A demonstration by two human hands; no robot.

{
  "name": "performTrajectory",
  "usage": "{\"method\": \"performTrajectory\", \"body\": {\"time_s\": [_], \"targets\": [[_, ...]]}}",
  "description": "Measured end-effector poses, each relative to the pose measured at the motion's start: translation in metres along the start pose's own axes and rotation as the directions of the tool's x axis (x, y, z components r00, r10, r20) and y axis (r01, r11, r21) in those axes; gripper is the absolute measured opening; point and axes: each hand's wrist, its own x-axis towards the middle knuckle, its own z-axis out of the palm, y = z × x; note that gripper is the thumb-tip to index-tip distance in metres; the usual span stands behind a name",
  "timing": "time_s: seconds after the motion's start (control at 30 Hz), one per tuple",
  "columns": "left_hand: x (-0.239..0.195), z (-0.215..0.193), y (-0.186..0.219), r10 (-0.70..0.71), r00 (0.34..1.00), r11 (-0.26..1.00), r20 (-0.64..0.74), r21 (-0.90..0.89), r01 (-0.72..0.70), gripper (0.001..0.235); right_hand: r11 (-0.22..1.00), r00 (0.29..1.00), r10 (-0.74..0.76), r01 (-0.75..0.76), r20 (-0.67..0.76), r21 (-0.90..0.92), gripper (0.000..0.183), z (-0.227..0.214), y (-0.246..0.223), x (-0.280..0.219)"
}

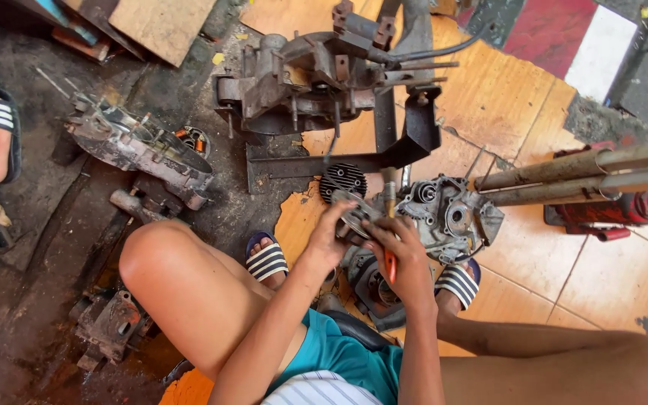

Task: Cleaning and inspecting disassembled motorcycle engine components using a brush and solvent.

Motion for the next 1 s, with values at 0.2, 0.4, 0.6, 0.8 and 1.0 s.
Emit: {"method": "performTrajectory", "body": {"time_s": [0.2,0.4,0.6,0.8,1.0], "targets": [[0.046,-0.04,0.018,0.301,0.942,0.871,-0.149,0.446,-0.207,0.054,0.919,0.928,0.367,-0.373,0.068,0.124,0.018,-0.012,0.032,-0.016],[0.173,-0.14,0.006,0.441,0.853,0.584,-0.279,0.811,-0.036,0.069,0.782,0.869,0.466,-0.494,0.169,0.38,0.019,0.042,0.076,-0.05],[0.168,-0.152,0.017,0.334,0.891,0.336,-0.309,0.922,0.194,0.111,0.793,0.811,0.555,-0.583,0.185,0.176,0.032,0.126,0.086,-0.055],[0.169,-0.142,0.014,0.409,0.828,0.259,-0.384,0.919,0.299,0.098,0.754,0.581,0.626,-0.621,0.52,-0.213,0.056,0.235,0.192,-0.066],[0.226,-0.193,-0.012,0.516,0.768,0.248,-0.379,0.924,0.29,0.098,0.768,0.54,0.636,-0.367,0.552,-0.525,0.05,0.305,0.256,-0.094]]}}
